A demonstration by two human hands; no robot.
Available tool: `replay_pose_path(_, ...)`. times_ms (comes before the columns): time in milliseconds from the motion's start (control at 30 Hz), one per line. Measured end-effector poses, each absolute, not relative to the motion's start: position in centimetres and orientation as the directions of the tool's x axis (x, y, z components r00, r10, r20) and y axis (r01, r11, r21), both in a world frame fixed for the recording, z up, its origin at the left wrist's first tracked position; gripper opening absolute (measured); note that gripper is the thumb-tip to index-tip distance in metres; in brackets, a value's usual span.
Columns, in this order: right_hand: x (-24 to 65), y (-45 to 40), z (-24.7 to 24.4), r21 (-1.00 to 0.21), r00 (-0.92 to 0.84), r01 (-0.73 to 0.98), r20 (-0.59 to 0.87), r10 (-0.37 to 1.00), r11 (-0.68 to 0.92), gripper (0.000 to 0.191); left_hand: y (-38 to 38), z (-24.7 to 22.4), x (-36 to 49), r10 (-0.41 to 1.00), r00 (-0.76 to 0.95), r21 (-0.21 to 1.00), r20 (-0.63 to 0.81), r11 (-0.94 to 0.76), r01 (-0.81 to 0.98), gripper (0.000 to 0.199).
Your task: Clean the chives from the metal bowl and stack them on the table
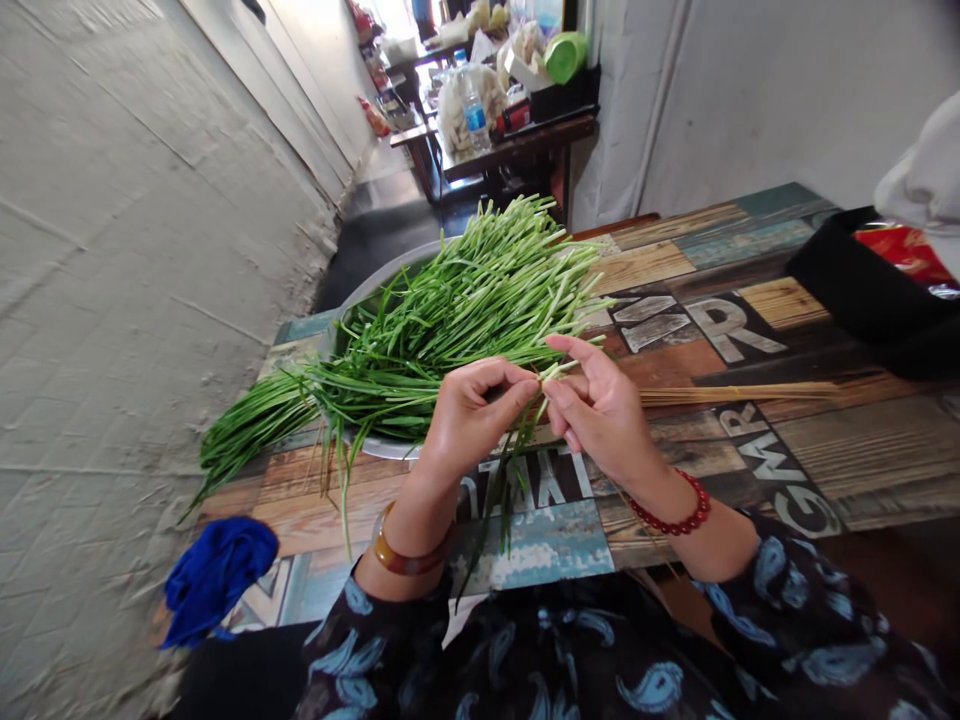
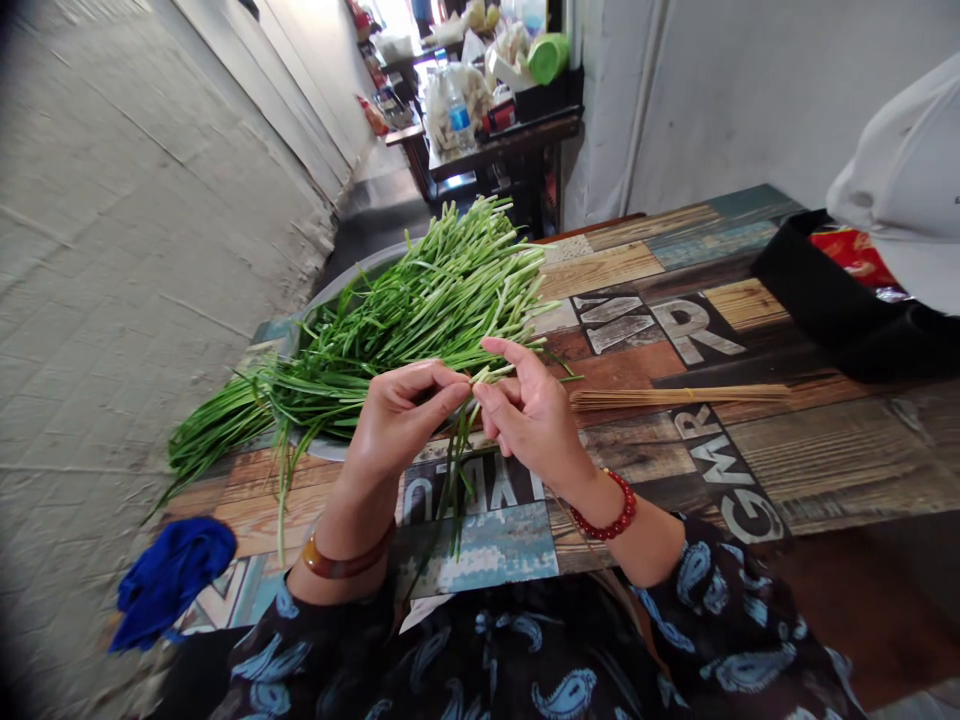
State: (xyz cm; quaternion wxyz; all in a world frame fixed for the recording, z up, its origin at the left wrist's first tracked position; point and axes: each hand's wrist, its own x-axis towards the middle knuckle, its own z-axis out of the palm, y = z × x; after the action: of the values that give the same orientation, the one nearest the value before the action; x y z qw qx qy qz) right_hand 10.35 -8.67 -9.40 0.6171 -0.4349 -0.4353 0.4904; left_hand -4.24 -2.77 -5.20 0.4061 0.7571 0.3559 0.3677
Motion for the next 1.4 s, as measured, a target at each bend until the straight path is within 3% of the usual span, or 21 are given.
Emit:
replay_pose_path(100,10.8,-8.7,-9.4,-0.959,0.106,-0.231,0.143,0.984,0.164,0.055,-2.6,-5.3,-4.4,0.824,0.498,0.887,0.271,-0.415,0.203,0.015)
replay_pose_path(233,11.3,-8.7,-9.4,-0.952,0.029,-0.240,0.187,0.982,0.188,0.056,-2.5,-5.7,-4.6,0.875,0.450,0.967,0.181,-0.242,0.082,0.018)
replay_pose_path(300,11.3,-8.8,-9.5,-0.961,0.033,-0.197,0.190,0.981,0.192,0.050,-2.6,-5.8,-4.6,0.907,0.396,0.987,0.144,-0.161,0.009,0.022)
replay_pose_path(433,11.1,-9.0,-9.6,-0.981,0.097,-0.021,0.190,0.977,0.193,0.021,-2.6,-6.1,-4.5,0.927,0.351,0.991,0.132,-0.114,-0.070,0.024)
replay_pose_path(633,10.6,-9.3,-9.5,-0.960,0.146,0.054,0.281,0.949,0.276,0.021,-2.4,-5.4,-4.3,0.887,0.440,0.989,0.143,-0.116,-0.089,0.027)
replay_pose_path(900,10.8,-9.7,-9.3,-0.941,0.119,0.011,0.337,0.934,0.338,0.019,-3.0,-1.9,-4.8,0.784,0.619,0.958,0.054,-0.216,0.190,0.032)
replay_pose_path(1133,10.8,-10.2,-9.0,-0.912,0.106,-0.037,0.402,0.909,0.408,0.018,-4.4,1.4,-4.7,0.806,0.589,0.789,0.046,-0.391,0.473,0.044)
replay_pose_path(1267,11.1,-10.3,-9.1,-0.867,0.075,0.016,0.498,0.864,0.498,0.048,-4.9,2.0,-4.5,0.803,0.593,0.781,-0.061,-0.332,0.529,0.041)
replay_pose_path(1400,11.2,-10.1,-9.4,-0.808,0.020,0.135,0.581,0.814,0.573,0.050,-4.7,1.4,-4.6,0.787,0.607,0.816,-0.115,-0.273,0.509,0.039)
